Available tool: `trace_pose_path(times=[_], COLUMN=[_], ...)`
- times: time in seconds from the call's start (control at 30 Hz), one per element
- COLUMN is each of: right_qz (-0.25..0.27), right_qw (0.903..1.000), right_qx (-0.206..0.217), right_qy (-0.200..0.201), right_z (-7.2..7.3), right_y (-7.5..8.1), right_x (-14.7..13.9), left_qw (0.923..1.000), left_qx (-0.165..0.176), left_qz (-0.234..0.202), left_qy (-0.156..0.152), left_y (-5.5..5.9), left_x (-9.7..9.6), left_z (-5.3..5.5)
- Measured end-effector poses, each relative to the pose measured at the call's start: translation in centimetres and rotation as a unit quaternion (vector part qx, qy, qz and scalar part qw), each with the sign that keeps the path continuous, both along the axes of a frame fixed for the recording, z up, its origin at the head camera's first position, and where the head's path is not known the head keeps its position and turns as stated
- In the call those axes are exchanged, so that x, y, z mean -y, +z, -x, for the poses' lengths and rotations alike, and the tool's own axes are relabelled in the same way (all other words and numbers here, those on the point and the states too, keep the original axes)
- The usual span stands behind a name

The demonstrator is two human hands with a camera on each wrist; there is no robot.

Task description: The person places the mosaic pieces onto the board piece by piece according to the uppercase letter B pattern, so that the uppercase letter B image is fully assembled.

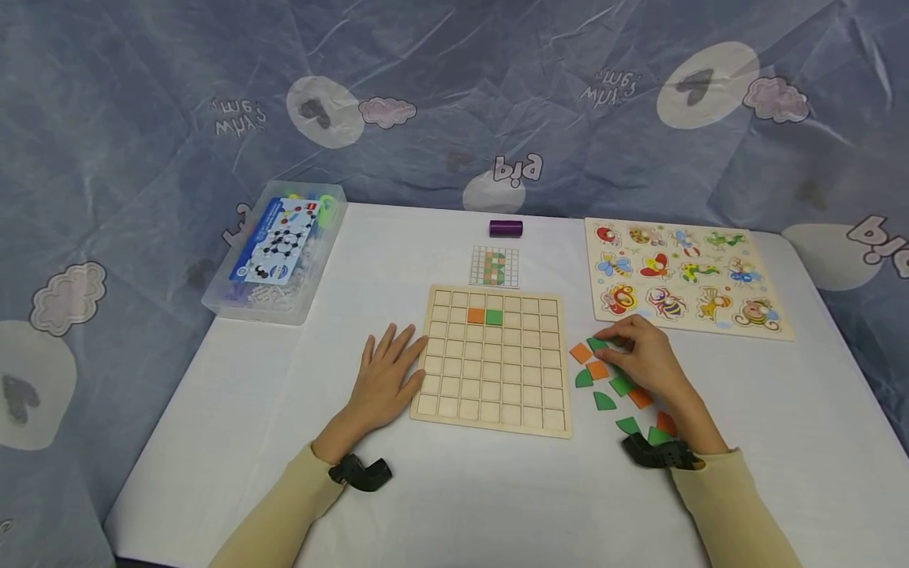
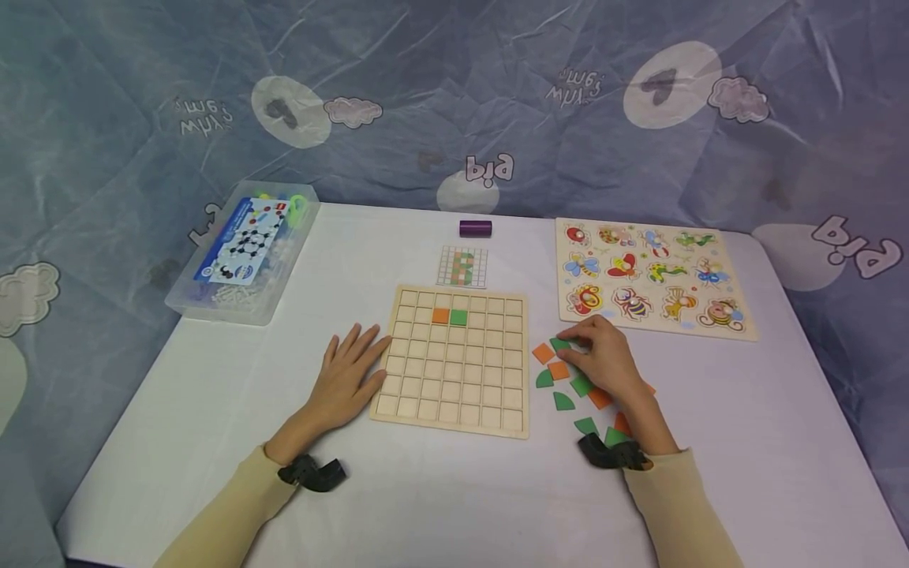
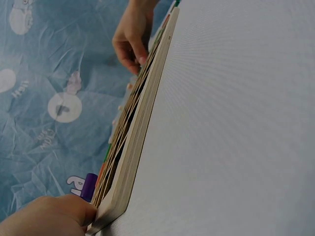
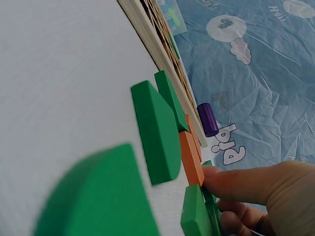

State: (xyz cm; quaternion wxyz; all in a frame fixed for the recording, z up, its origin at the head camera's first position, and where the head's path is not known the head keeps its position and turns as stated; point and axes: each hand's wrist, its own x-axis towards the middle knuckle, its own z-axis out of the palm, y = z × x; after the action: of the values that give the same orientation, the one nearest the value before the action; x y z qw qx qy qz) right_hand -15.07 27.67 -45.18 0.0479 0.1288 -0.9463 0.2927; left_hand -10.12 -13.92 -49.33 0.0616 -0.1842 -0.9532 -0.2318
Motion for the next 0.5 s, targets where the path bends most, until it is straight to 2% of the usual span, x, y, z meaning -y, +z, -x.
trace_pose_path(times=[0.17, 0.5], right_qz=[0.008, 0.033], right_qw=[0.9999, 0.9970], right_qx=[0.008, 0.070], right_qy=[-0.002, -0.012], right_z=[0.0, 0.3], right_y=[0.3, 1.2], right_x=[0.0, -0.6], left_qw=[1.0000, 1.0000], left_qx=[0.000, -0.001], left_qz=[-0.002, -0.006], left_qy=[0.001, -0.001], left_y=[0.0, 0.1], left_x=[0.0, 0.0], left_z=[0.0, 0.0])
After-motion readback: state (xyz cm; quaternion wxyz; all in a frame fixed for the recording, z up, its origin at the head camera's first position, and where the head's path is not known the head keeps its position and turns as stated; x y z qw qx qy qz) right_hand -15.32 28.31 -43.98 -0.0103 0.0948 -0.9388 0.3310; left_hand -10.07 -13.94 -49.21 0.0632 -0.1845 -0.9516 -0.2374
